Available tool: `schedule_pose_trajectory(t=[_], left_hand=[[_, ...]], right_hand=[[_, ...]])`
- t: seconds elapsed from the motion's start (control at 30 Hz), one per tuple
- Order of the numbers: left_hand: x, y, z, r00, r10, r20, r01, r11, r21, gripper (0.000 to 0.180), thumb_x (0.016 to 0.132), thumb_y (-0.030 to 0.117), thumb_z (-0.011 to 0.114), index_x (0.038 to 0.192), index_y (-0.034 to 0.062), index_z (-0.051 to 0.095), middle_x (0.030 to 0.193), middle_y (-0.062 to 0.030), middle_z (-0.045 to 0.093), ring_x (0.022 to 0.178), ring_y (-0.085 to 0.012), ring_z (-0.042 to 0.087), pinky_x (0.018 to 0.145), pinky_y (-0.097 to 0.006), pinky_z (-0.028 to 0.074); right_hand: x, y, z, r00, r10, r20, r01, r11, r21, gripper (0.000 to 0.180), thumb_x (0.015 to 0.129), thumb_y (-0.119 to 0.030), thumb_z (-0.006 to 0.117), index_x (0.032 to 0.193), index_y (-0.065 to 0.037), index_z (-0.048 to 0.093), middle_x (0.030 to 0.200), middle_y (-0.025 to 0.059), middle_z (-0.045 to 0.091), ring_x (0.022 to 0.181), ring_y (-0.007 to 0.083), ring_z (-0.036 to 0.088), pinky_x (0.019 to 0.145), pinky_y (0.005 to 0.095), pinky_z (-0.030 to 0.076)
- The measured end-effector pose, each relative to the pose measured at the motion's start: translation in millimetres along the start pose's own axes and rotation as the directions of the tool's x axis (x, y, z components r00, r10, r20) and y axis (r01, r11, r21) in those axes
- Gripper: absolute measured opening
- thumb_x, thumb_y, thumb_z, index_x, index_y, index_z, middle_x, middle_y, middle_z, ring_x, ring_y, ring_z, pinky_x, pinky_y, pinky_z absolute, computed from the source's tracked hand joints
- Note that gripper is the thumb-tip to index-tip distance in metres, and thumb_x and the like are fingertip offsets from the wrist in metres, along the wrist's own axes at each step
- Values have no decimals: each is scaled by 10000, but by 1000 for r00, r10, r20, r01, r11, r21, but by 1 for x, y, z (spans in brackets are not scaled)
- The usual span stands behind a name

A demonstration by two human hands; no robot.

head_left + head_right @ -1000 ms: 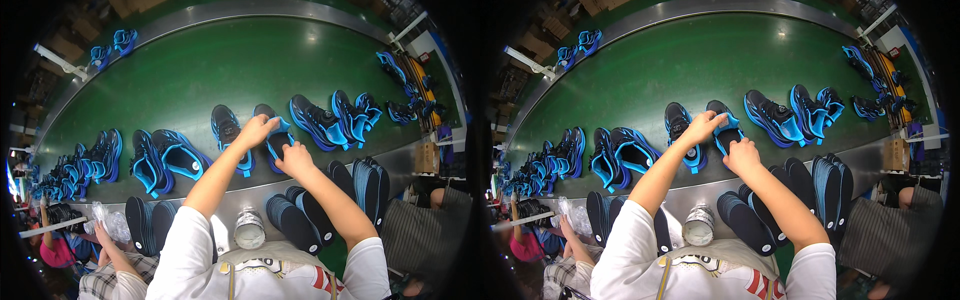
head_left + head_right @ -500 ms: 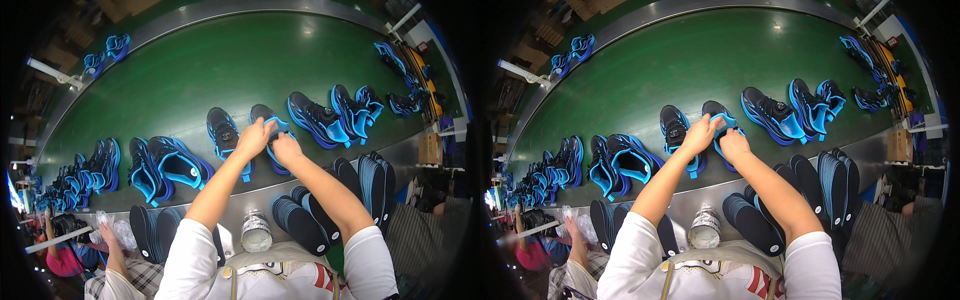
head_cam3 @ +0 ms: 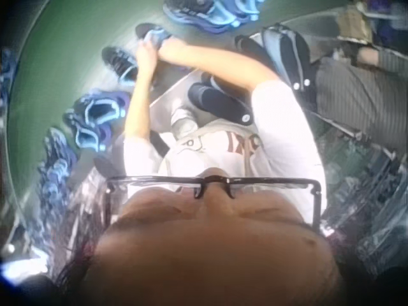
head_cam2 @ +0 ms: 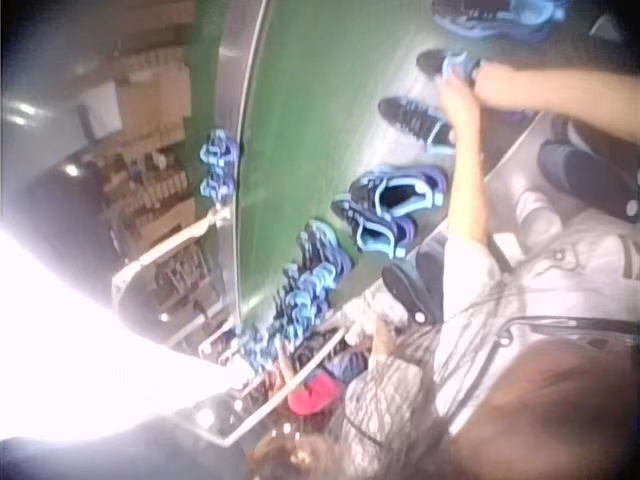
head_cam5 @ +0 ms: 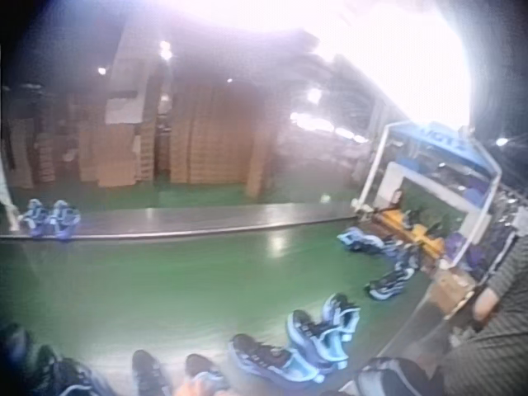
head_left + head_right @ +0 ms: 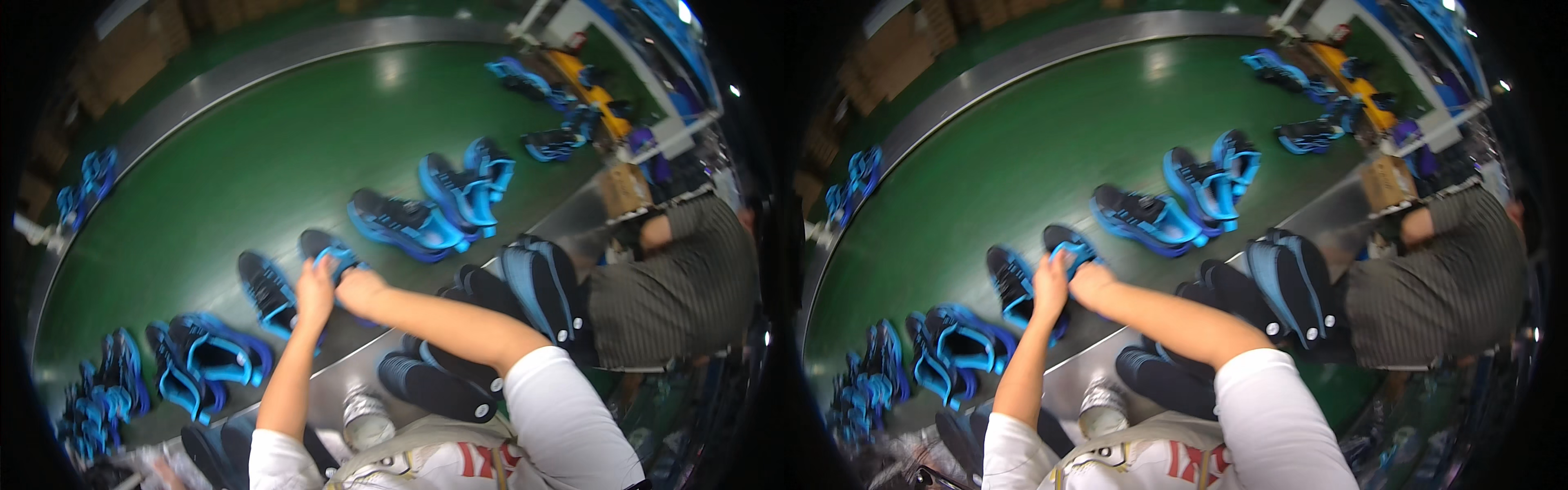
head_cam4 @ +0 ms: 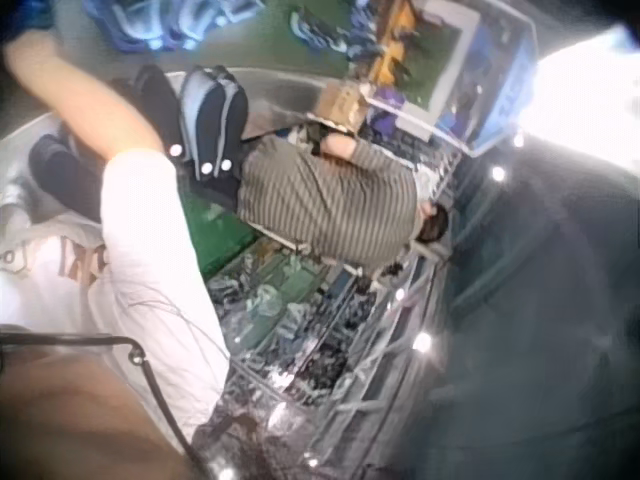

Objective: The person places blue insoles into black and blue sneakers on a production line, then retrieves more insoles from a storage rack and continues the task.

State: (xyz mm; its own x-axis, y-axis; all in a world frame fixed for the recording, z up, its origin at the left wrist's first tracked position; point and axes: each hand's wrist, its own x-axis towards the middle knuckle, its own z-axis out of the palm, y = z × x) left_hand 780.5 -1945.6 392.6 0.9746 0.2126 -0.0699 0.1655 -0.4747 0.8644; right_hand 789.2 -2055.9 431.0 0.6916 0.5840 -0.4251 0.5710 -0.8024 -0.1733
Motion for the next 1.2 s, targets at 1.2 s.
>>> schedule_pose_trajectory(t=[1.2], left_hand=[[-4,30,17,996,-76,-51,87,958,274,370,873,309,429,936,-55,445,734,-215,595,673,-370,587,569,-435,472]], right_hand=[[-10,46,-8,921,323,-217,-9,576,818,269,706,-34,592,974,-18,571,768,89,565,701,187,553,645,293,442]])
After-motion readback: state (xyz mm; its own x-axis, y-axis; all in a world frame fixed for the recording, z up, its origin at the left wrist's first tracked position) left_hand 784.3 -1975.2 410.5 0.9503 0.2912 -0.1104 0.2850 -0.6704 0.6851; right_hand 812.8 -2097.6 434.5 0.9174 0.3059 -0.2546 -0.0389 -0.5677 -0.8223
